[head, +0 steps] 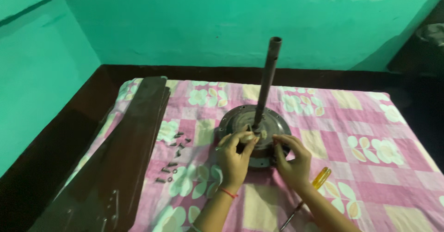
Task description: The person uses a screwdriver to loosen and remove screws from the base of a ceiling fan motor housing. They separate the motor housing into two halves, exposing the internal components, then reassemble the housing.
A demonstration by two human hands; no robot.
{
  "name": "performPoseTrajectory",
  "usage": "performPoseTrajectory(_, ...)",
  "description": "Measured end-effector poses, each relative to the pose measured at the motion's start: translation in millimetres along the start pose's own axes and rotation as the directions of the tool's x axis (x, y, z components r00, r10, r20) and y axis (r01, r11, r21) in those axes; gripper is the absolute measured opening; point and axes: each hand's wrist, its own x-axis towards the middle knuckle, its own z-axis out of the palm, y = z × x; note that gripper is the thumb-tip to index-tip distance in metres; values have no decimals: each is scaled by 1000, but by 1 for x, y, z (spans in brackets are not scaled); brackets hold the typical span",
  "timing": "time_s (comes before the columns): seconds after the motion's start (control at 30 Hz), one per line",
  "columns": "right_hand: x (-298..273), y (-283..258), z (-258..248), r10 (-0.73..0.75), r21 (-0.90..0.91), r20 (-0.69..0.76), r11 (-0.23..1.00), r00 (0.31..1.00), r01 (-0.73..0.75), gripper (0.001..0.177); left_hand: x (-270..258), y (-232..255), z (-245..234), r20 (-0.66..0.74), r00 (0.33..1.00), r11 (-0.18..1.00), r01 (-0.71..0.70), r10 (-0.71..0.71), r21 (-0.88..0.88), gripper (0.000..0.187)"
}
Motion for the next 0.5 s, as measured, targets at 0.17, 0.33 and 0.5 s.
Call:
performPoseTrajectory(0.17,-1,-18,1,-64,-66,49,996,997,67,26,-1,0,-14,52,984,957,178,-171,-229,18)
performPoseTrajectory(0.33,5,-50,23,-254,-69,144,962,956,266,26,4,-22,-70,-77,972,965,207,-221,-161,19)
performPoseTrajectory(0.5,3,-81,74,-214,58,303,977,929,206,22,21,-64,-146,-183,950,962,268,-254,58,19)
